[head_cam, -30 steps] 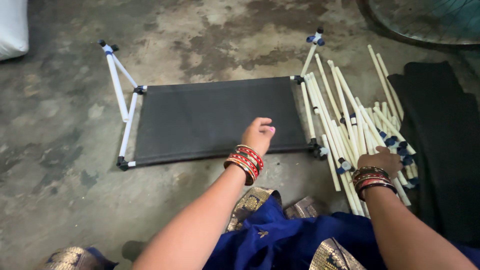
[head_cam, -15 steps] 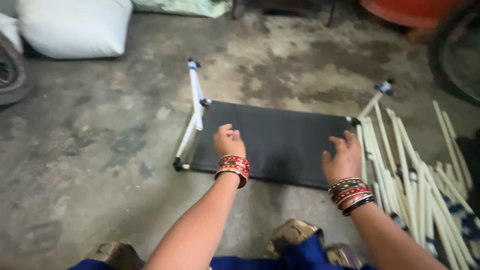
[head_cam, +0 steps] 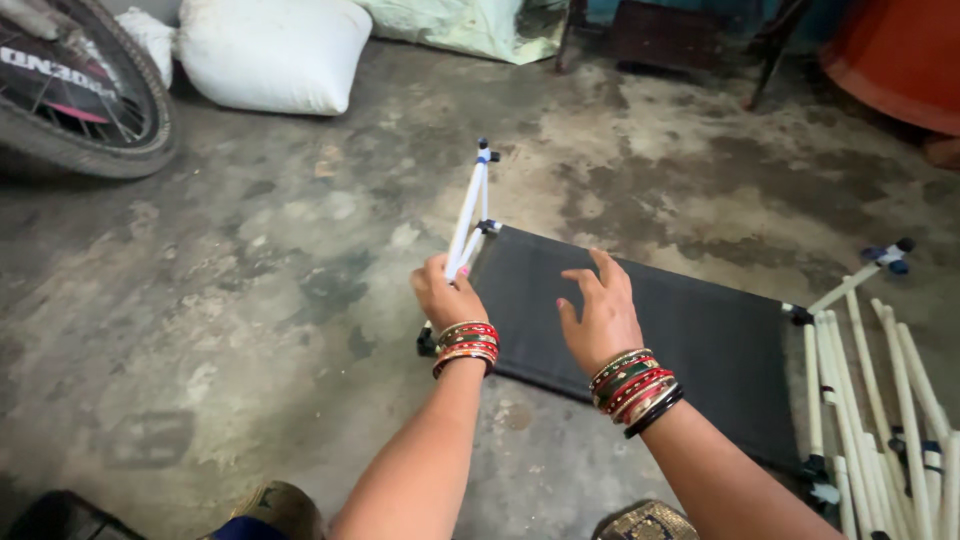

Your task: The person sits on the floor and assembles a folding fabric cot, inserting white tubular frame poles into the fabric sleeves and plastic corner joints, and detaching and reattaching poles on the cot frame. They handle loose poles from a pile beside them and press joints into place by hand.

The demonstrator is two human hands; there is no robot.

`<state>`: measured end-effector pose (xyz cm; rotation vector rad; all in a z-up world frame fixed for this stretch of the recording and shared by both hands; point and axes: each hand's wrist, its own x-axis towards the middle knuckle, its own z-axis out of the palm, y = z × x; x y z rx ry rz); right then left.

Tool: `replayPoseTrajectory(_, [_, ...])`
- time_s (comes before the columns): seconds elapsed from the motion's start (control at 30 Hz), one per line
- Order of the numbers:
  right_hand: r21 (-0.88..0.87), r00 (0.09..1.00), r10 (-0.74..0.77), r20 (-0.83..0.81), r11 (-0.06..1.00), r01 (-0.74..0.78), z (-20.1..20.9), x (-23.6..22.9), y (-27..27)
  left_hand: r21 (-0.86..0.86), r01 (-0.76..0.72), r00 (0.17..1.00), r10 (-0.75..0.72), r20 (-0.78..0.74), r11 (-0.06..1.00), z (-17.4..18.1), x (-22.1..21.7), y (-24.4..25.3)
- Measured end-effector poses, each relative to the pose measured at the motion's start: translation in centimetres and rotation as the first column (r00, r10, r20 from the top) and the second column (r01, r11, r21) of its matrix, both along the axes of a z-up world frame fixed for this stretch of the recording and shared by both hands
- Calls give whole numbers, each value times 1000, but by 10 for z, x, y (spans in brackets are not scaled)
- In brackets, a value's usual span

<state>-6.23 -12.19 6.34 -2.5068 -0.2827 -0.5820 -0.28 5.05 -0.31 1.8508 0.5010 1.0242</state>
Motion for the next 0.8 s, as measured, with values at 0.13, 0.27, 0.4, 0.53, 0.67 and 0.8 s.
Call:
replayPoseTrajectory(0.13, [16, 1000, 17, -15, 1000, -16, -3, -4, 10, -95, 12, 999, -16, -45, 995, -4, 5, 12])
replayPoseTrajectory(0.27, [13, 999, 7, -38, 1000, -6, -7, -5, 14, -526, -52, 956, -109, -272, 849, 6, 19, 24])
replayPoseTrajectory(0.4, [11, 994, -18, -108, 1000, 19, -12, 2, 17, -778, -69, 910, -280, -306, 625, 7, 27, 40])
replayPoseTrajectory(0.53, [9, 997, -28, -78, 1000, 29, -8, 11, 19, -43, -52, 996, 49, -74, 998, -4, 23, 44])
replayPoseTrajectory(0.67, [14, 997, -26, -73, 1000, 27, -5, 13, 20, 258, -34, 985, -12, 175, 965, -27, 13, 52])
replayPoseTrajectory(0.8, [26, 993, -42, -111, 999, 45, -3, 12, 20, -20, -125, 960, 115, -255, 992, -36, 30, 65])
